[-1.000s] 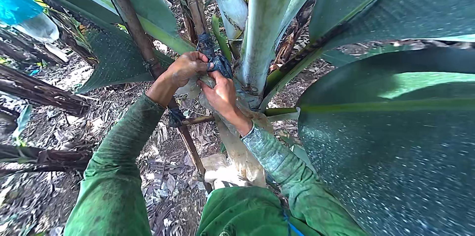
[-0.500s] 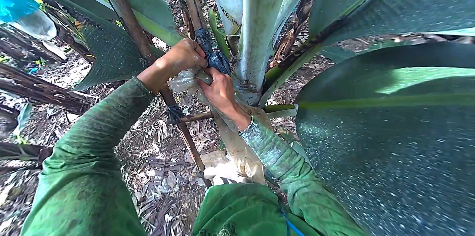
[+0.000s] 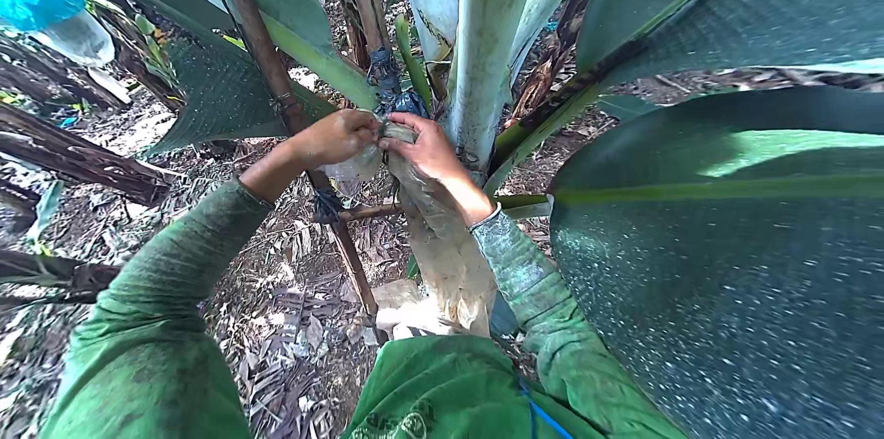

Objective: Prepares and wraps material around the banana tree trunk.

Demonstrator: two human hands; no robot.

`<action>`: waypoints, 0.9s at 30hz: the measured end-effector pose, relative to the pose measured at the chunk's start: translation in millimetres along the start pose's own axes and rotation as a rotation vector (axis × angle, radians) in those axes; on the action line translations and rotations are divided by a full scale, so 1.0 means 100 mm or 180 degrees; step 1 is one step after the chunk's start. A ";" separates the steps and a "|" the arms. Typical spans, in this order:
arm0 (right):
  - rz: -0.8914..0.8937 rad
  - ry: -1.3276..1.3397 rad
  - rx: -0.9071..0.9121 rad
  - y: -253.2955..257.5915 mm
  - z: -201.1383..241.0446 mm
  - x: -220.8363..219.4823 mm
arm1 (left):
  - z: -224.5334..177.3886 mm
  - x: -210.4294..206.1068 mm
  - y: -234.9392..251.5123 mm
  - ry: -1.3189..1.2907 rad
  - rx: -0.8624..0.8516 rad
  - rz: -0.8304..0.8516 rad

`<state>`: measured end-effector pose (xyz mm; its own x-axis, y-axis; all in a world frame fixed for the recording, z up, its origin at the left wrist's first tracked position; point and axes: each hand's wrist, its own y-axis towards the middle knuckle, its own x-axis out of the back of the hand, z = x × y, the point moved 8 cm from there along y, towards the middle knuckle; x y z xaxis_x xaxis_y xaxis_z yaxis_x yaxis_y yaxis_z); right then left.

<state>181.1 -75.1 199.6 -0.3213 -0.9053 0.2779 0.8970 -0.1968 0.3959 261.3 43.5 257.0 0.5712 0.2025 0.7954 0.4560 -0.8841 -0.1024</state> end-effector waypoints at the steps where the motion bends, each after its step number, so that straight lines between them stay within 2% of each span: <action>1: 0.0191 0.0238 0.0101 0.11 -0.09 -0.02 | 0.05 -0.07 -0.01 -0.0277 -0.0159 -0.0088; 4: 0.0309 0.0648 0.0334 0.04 -0.17 0.06 | 0.14 -0.28 -0.07 -0.0661 -0.0454 -0.0284; 7: 0.0114 0.0847 0.0208 0.05 -0.23 0.12 | 0.14 -0.48 -0.15 -0.0618 -0.0745 -0.0546; 10: -0.0126 0.0883 -0.0169 0.32 -0.30 0.09 | 0.11 -0.62 -0.25 -0.0279 -0.1027 -0.0779; 13: -0.0318 0.0850 -0.0262 0.29 -0.32 0.06 | 0.07 -0.72 -0.31 0.0126 -0.1312 -0.0934; 17: -0.0224 0.0975 -0.0323 0.36 -0.36 0.07 | -0.05 -0.74 -0.29 0.0715 -0.1161 -0.0680; 23: -0.0193 -0.0163 0.0316 -0.05 -0.07 0.06 | 0.04 -0.57 -0.45 0.0482 -0.1018 -0.0741; 27: -0.0339 -0.0370 0.0511 -0.18 0.00 0.04 | -0.22 -0.44 -0.42 0.0873 -0.1177 -0.0614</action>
<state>164.1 -75.5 193.6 -0.4528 -0.8313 0.3223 0.7992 -0.2181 0.5601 202.2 62.6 239.6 0.2771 0.3026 0.9119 0.2347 -0.9417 0.2411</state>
